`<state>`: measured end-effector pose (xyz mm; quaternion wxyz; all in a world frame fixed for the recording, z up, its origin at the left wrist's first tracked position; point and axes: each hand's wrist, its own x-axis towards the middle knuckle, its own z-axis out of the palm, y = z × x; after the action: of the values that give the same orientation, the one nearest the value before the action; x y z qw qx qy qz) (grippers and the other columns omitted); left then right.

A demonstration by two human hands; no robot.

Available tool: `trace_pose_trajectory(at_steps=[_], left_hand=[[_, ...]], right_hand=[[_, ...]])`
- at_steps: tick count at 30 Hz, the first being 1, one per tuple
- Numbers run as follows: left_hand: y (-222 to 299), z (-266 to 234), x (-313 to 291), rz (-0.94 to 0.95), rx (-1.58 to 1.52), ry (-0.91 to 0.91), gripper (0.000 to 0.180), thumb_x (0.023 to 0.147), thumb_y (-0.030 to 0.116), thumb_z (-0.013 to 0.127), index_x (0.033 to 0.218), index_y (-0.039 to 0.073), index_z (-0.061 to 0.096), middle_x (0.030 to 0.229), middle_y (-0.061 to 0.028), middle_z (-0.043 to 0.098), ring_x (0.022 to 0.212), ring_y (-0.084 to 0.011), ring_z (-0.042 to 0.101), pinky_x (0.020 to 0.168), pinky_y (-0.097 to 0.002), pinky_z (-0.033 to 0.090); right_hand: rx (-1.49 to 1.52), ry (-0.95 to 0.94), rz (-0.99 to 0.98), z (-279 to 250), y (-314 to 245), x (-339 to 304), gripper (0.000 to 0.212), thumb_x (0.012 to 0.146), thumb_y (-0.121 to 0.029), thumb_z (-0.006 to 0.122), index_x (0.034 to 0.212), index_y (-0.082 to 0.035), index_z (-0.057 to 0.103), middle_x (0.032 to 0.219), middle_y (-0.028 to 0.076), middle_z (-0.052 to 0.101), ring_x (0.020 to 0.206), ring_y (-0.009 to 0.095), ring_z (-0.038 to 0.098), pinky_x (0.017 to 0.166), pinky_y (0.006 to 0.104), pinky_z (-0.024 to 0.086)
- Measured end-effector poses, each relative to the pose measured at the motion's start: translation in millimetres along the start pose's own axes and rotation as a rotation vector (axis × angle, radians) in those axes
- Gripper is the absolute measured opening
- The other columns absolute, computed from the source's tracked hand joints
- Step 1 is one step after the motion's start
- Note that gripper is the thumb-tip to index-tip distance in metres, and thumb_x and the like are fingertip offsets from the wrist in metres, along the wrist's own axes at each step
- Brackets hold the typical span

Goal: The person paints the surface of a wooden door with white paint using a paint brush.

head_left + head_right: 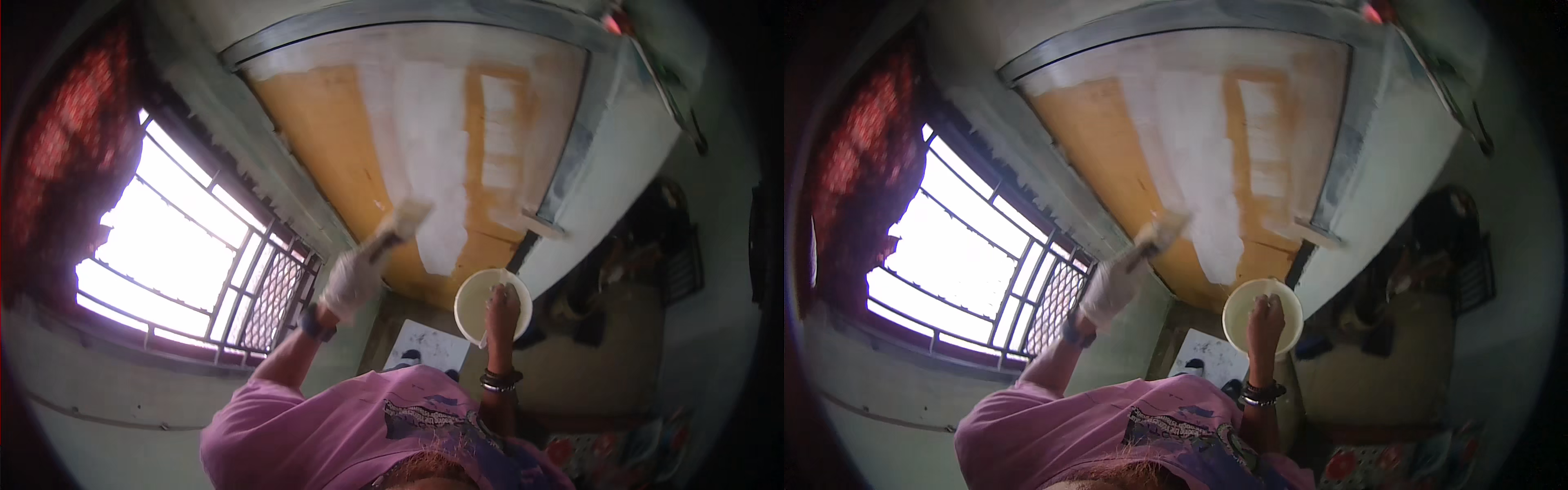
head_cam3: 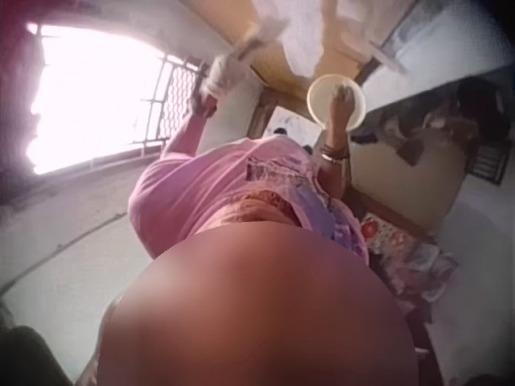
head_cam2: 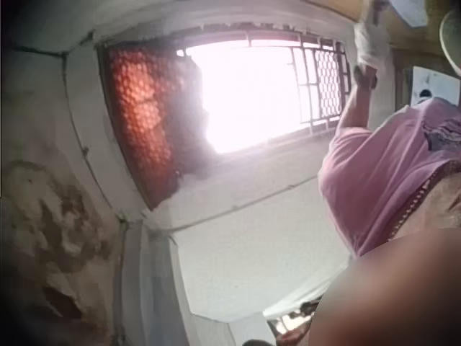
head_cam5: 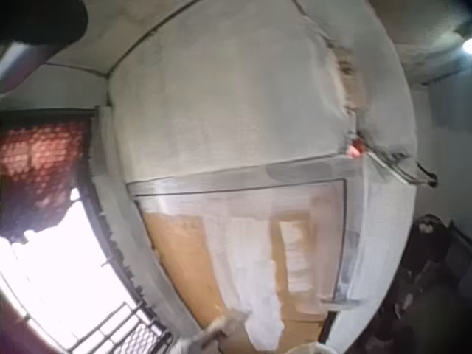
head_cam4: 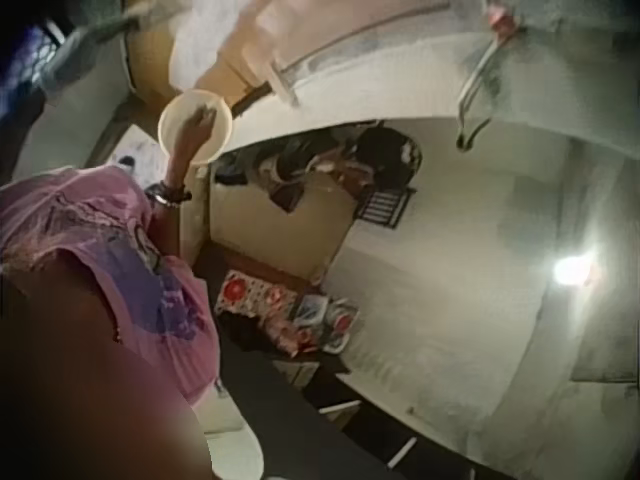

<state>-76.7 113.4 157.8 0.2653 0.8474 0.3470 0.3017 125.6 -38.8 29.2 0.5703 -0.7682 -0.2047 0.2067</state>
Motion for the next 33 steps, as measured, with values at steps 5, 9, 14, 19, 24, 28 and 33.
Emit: trace_pose_trajectory(at_steps=[5,9,14,19,24,28,33], left_hand=[[-28,-78,93,-0.045,0.164,0.395,0.032,0.085,0.023,0.048,0.117,0.02,0.051,0.081,-0.0226,0.056,0.078,-0.0389,0.057,0.06,-0.042,0.046],[-26,-117,153,-0.008,0.205,0.407,0.032,0.085,0.026,0.047,0.115,0.018,0.051,0.08,-0.0233,0.057,0.076,-0.0403,0.056,0.059,-0.0434,0.046],[-81,-105,200,-0.089,0.557,0.378,0.028,0.086,0.025,0.043,0.109,0.017,0.055,0.081,-0.0217,0.059,0.078,-0.0391,0.056,0.065,-0.043,0.047],[-131,-47,165,0.425,0.351,0.415,0.028,0.085,0.02,0.047,0.112,0.016,0.054,0.083,-0.0118,0.063,0.069,-0.028,0.061,0.056,-0.0346,0.048],[-39,-117,194,0.078,0.143,0.513,0.024,0.084,0.021,0.049,0.105,0.015,0.059,0.086,-0.0158,0.061,0.075,-0.0335,0.061,0.061,-0.0383,0.049],[-72,-93,206,0.17,0.078,0.535,0.027,0.084,0.021,0.049,0.109,0.015,0.056,0.087,-0.017,0.06,0.075,-0.034,0.06,0.062,-0.038,0.049],[-93,-79,161,0.13,0.169,0.474,0.027,0.084,0.019,0.048,0.11,0.015,0.055,0.089,-0.0189,0.06,0.078,-0.0361,0.058,0.063,-0.0388,0.048]], right_hand=[[0.075,-0.084,0.011,-15,-37,-2,0.034,0.087,-0.024,0.04,0.088,0.008,0.05,0.084,0.019,0.057,0.072,0.026,0.057,0.064,0.036,0.044],[0.051,-0.074,0.032,-17,-41,3,0.034,0.087,-0.023,0.04,0.091,0.009,0.05,0.084,0.019,0.056,0.075,0.028,0.057,0.07,0.0355,0.045],[0.112,-0.088,0.057,-4,-21,13,0.032,0.087,-0.023,0.04,0.09,0.007,0.051,0.081,0.017,0.055,0.07,0.025,0.056,0.064,0.0347,0.045],[0.164,-0.045,0.098,-11,-19,9,0.034,0.087,-0.027,0.041,0.088,0.005,0.051,0.072,0.012,0.051,0.057,0.017,0.049,0.047,0.0304,0.041],[-0.006,-0.124,-0.004,6,-41,-4,0.037,0.087,-0.03,0.04,0.088,0.005,0.051,0.069,0.012,0.052,0.058,0.019,0.051,0.048,0.0316,0.042],[0.028,-0.181,0.112,3,-29,4,0.038,0.087,-0.03,0.041,0.089,0.007,0.051,0.072,0.014,0.053,0.06,0.021,0.052,0.05,0.0329,0.044],[0.054,-0.175,0.12,3,-2,18,0.04,0.087,-0.031,0.04,0.087,0.008,0.049,0.073,0.015,0.052,0.06,0.022,0.052,0.051,0.0335,0.043]])
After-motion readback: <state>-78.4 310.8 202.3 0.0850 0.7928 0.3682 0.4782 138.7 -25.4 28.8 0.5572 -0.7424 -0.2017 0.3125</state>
